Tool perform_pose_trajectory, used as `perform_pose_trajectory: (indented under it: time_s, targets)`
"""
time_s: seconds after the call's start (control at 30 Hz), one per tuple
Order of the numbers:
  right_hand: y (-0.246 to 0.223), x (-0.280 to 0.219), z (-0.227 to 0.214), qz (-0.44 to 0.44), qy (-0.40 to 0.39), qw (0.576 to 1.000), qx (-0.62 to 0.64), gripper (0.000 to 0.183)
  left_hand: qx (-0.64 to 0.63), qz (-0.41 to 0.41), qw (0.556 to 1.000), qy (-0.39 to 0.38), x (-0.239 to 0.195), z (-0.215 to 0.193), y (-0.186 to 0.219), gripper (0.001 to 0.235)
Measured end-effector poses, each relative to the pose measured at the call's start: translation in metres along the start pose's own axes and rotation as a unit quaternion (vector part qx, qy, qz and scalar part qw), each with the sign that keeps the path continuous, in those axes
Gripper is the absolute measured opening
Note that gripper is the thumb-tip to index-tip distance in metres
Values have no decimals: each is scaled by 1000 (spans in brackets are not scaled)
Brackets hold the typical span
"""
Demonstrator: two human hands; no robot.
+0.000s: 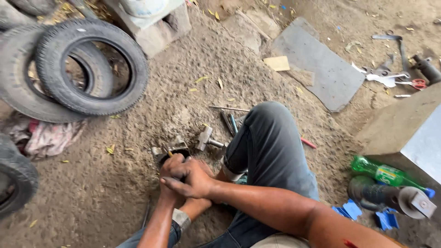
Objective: The person sits on the ground and uses a hammer and a chisel to work on a small metal component held between their feet. They repeatedly strike the chisel to adjust or shape the part while surrounded by tires and tools.
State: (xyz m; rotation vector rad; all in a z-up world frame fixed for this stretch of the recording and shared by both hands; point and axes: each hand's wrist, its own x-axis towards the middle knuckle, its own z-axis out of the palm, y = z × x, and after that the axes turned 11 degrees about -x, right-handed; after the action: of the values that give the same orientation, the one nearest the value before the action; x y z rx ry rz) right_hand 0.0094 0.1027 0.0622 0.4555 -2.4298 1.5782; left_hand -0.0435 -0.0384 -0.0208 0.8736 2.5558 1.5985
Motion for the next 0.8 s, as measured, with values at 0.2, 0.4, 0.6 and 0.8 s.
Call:
perform_pose_trajectory:
  time_s: [0.2, 0.4, 0.6, 0.8]
  targets:
    - [14, -1, -4, 21, 57, 991, 121, 20, 16, 15, 1000, -20, 10, 2, 13, 22]
    - [6, 15, -3, 90, 26, 986, 141, 24, 26, -4, 999, -20, 25, -9, 22, 15]
    - [5, 8, -6, 87, 54, 983, 155, 22, 48, -36, 998, -28, 17, -2, 27, 13]
    - [4, 10, -11, 101, 38, 987, 120, 23, 41, -56, 997, -45, 17, 0, 21, 12]
